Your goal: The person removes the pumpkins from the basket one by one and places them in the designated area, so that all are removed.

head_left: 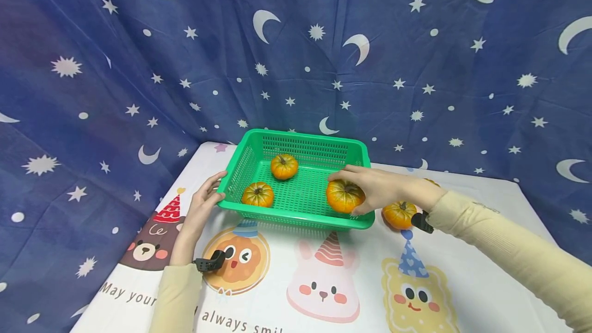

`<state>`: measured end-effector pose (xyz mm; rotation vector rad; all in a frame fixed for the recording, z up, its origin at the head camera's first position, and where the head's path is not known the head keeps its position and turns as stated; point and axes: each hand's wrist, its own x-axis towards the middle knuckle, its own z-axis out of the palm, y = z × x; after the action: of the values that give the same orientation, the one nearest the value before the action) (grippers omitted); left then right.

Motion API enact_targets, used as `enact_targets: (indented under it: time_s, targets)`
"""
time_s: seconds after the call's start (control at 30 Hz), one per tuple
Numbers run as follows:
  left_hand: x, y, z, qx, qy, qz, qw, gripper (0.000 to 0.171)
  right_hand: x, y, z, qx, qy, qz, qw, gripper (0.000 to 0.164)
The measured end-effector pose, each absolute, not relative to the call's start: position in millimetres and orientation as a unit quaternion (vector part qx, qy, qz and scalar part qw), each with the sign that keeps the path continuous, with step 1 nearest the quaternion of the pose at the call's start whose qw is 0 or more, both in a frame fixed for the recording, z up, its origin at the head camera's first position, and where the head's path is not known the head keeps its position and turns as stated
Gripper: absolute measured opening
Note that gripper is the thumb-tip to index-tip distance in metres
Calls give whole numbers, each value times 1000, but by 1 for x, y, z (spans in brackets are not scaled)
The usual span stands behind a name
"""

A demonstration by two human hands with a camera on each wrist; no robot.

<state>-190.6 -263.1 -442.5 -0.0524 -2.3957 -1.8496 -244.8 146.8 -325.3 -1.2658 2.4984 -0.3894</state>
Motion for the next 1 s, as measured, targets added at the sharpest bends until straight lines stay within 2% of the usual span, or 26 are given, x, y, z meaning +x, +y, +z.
enact_targets:
  time_s: [0.27,1.0]
  targets:
    - [-189,-262,-441,-9,-795,-604,51,53,-239,159,-328,-420,882,-143,156,81]
    - [-189,-260,-440,-10,-787,-615,51,53,-225,205,-334,-385,892,-215,103,86]
